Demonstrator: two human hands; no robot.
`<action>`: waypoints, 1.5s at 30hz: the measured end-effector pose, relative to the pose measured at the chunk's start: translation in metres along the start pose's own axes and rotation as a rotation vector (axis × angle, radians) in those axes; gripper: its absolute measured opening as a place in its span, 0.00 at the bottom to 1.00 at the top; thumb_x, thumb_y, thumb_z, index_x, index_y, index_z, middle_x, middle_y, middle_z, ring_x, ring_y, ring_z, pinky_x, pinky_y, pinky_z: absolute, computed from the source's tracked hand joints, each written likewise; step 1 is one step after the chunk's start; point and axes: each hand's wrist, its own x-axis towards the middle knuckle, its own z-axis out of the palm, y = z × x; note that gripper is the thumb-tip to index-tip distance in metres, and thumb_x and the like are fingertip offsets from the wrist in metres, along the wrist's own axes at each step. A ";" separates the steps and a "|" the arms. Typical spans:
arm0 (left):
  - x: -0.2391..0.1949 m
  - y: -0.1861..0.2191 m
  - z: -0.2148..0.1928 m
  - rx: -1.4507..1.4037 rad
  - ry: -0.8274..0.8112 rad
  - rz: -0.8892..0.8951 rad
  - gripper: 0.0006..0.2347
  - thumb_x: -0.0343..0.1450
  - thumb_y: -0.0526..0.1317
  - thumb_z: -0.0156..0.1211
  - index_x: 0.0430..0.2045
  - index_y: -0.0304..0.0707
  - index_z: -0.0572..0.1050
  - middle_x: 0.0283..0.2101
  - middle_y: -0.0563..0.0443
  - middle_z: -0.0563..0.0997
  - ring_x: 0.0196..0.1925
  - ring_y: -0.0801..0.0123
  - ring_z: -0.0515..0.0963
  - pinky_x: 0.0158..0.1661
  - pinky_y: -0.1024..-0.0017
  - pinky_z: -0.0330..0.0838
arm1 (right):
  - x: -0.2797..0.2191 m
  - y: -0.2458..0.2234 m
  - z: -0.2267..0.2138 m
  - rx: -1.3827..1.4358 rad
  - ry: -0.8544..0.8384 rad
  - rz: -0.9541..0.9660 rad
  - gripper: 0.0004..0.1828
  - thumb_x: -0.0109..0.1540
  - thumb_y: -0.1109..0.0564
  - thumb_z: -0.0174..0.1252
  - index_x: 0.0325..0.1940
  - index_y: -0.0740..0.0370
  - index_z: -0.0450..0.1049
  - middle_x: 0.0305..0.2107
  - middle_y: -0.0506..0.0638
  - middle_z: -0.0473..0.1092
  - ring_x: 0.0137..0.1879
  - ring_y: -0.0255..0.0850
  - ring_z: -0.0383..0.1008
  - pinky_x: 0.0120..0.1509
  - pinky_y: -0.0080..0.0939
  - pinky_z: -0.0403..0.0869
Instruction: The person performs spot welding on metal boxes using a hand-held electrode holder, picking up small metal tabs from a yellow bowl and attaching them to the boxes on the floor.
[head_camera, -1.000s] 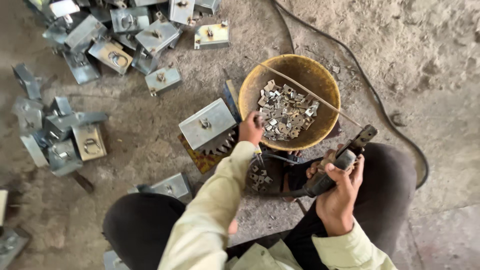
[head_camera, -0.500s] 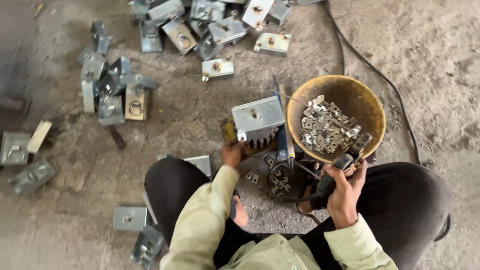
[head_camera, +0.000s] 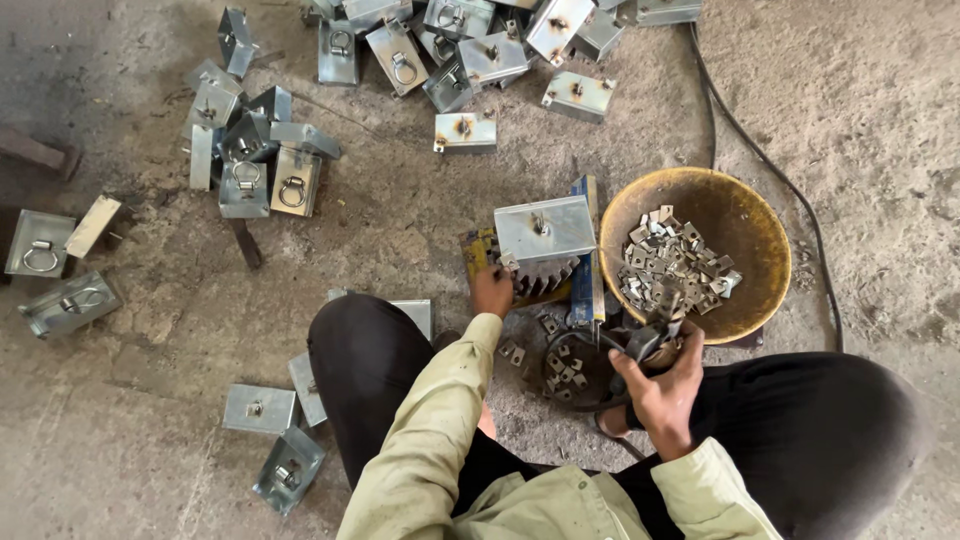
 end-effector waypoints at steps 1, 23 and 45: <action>-0.002 0.004 -0.003 -0.004 0.006 -0.018 0.12 0.71 0.44 0.59 0.36 0.32 0.81 0.37 0.35 0.84 0.41 0.44 0.82 0.43 0.57 0.73 | -0.002 0.000 -0.001 -0.030 -0.023 -0.026 0.38 0.48 0.54 0.73 0.56 0.69 0.63 0.37 0.54 0.71 0.41 0.42 0.73 0.48 0.42 0.75; 0.000 0.024 -0.017 0.058 -0.006 -0.025 0.13 0.68 0.47 0.62 0.33 0.34 0.83 0.37 0.35 0.84 0.42 0.40 0.82 0.43 0.55 0.74 | 0.008 -0.026 -0.005 -0.482 -0.120 -1.067 0.22 0.45 0.54 0.69 0.41 0.38 0.74 0.46 0.71 0.66 0.47 0.68 0.73 0.41 0.61 0.78; 0.013 -0.009 0.006 -0.002 0.238 0.087 0.24 0.60 0.44 0.68 0.45 0.25 0.75 0.39 0.30 0.81 0.42 0.36 0.80 0.42 0.49 0.73 | -0.005 -0.022 0.004 -0.273 -0.207 -0.394 0.39 0.47 0.52 0.69 0.59 0.68 0.64 0.43 0.65 0.71 0.46 0.65 0.74 0.48 0.62 0.76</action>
